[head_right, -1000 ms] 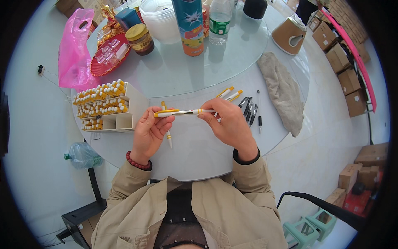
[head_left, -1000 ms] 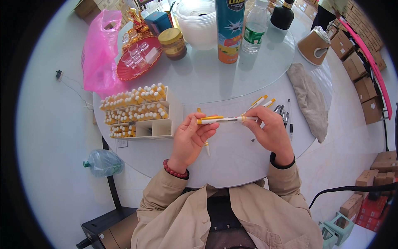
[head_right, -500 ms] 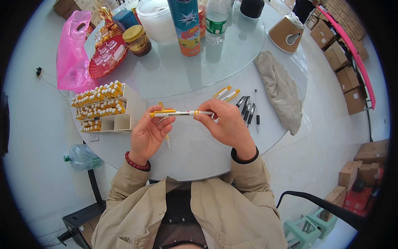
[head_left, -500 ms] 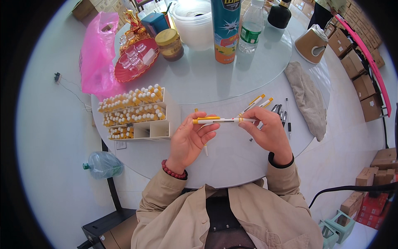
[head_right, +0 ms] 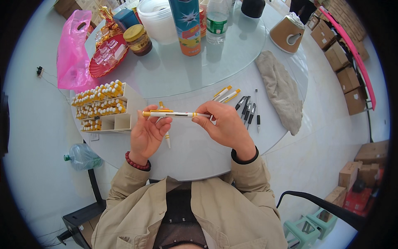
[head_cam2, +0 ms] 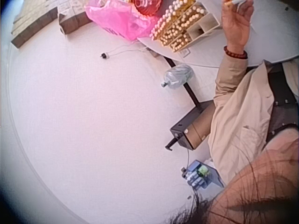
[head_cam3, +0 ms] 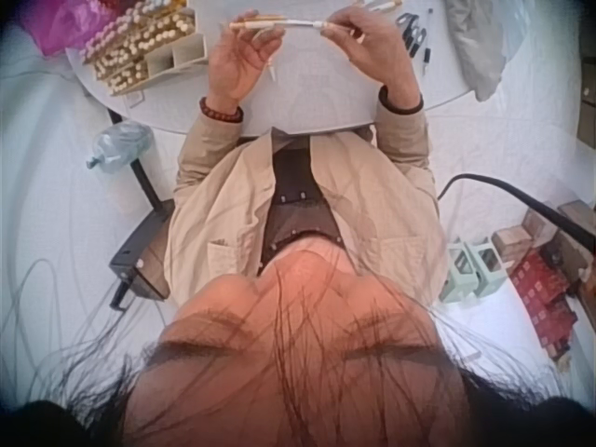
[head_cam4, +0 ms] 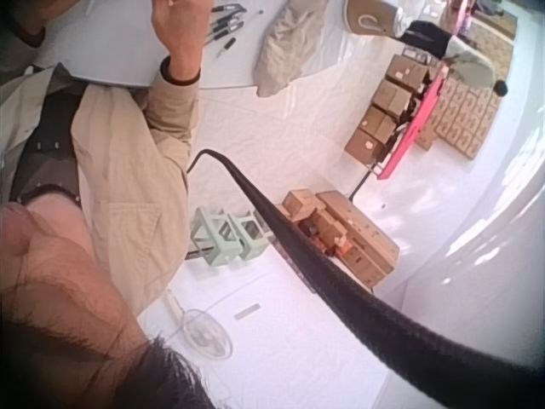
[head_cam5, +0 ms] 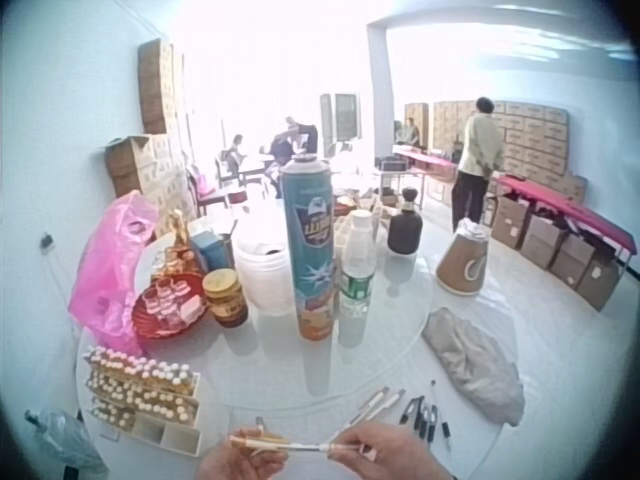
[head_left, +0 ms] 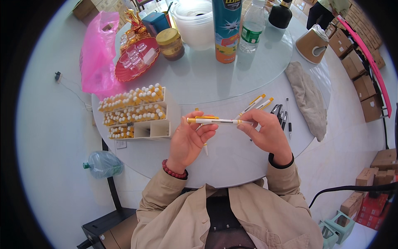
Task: The person assembles pens by inserting ink cartridges into pen barrels and attaching caps. The person handles multiple pens one at a time, placing completed pens into a compartmentalized tray on the table.
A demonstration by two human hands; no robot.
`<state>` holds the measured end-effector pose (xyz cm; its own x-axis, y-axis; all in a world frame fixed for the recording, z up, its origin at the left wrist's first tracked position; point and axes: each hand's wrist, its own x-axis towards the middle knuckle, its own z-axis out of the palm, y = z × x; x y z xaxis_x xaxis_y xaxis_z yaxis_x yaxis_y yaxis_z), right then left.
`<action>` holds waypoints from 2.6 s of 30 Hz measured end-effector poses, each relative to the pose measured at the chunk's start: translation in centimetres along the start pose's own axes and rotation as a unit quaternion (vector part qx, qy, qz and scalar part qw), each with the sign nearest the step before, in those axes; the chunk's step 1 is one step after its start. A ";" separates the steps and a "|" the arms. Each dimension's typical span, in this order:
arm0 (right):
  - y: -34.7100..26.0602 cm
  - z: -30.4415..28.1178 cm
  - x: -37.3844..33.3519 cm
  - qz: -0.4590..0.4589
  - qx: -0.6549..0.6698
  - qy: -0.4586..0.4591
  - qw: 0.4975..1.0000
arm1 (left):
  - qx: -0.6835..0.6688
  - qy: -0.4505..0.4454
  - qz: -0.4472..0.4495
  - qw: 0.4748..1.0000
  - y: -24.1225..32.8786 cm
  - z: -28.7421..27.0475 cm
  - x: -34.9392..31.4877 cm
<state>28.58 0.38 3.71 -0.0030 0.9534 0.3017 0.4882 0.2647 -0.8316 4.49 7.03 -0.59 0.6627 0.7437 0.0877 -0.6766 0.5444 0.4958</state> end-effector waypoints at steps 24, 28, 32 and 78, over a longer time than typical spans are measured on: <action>4.4 1.2 0.4 -0.076 -0.315 0.038 0.945 | 0.331 0.133 0.028 0.934 -0.7 0.5 0.1; 4.5 1.5 0.1 -0.086 -0.346 0.011 0.934 | 0.331 0.146 0.000 0.932 -0.9 1.2 0.1; 3.4 1.5 0.6 -0.123 -0.230 0.002 0.965 | 0.232 0.177 -0.019 0.956 -0.6 1.3 0.3; -0.6 3.9 1.7 0.148 0.243 -0.282 0.916 | 0.239 0.127 0.000 0.963 -0.3 0.1 -0.2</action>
<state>24.87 2.41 2.88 -0.4502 0.8810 -0.1457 0.0938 -0.1156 -0.9889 4.67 6.68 -0.64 0.5220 0.8476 -0.0953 -0.4121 0.3485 0.8418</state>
